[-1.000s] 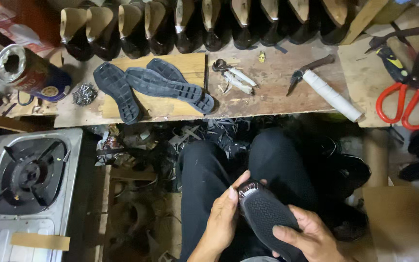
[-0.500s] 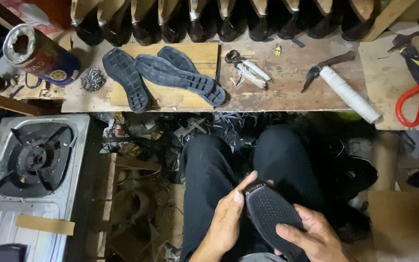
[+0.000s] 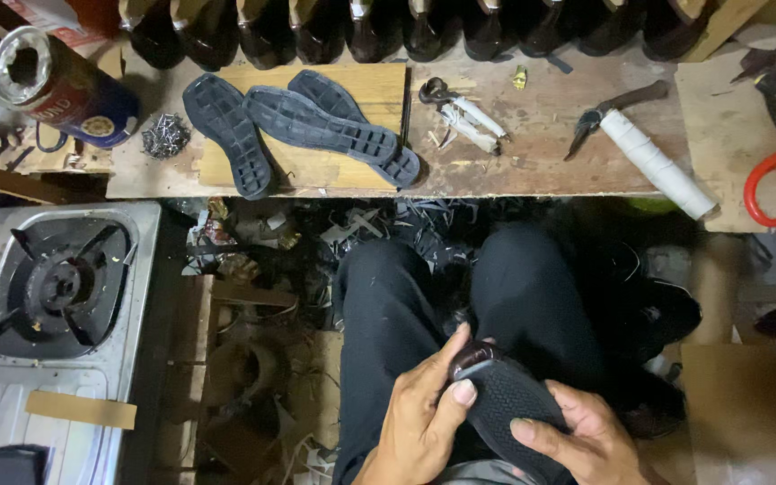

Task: The person repeatedly picks up a shoe upper from a shelf, places a rubber sole onto it, presses the sole into place by hand, and uses a hammer to tap around the edges. The person then returns the shoe to the shelf and repeats the process with another shoe.

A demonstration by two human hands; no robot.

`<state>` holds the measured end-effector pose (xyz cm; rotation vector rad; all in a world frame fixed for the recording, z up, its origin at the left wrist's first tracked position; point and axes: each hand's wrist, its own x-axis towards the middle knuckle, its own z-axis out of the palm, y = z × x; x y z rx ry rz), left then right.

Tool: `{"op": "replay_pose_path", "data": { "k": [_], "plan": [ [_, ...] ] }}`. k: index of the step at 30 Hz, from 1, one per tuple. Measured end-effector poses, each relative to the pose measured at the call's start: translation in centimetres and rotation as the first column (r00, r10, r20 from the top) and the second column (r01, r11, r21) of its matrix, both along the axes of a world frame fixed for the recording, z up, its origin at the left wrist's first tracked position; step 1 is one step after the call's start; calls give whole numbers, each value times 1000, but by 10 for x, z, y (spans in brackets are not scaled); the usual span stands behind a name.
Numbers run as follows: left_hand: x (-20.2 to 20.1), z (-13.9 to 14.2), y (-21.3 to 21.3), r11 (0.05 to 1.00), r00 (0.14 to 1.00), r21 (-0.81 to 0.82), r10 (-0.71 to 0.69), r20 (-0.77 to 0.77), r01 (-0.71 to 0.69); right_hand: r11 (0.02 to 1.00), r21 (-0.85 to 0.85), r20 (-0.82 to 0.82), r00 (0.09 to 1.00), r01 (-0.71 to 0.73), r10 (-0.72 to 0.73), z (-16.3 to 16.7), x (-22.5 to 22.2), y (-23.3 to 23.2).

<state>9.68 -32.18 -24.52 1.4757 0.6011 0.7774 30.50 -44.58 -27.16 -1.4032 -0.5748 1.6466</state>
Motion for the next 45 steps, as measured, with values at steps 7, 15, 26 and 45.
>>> {"op": "replay_pose_path", "data": {
  "k": [7, 15, 26, 45],
  "plan": [
    [-6, 4, 1, 949, 991, 294, 130, -20, -118, 994, -102, 8, 999, -48, 49, 12, -7, 3],
    [-20, 20, 8, 966, 995, 258, 13, -102, 14, 989, -82, 91, 988, -120, 127, 13, -14, -1],
    [-23, 12, -7, 983, 973, 42, 184, -140, -180, 976, 137, 38, 986, -167, 163, 0, -27, -3],
    [-58, 13, 21, 970, 973, -242, -52, -224, -4, 827, -175, 336, 757, -535, 560, 34, -36, 30]
  ]
}}
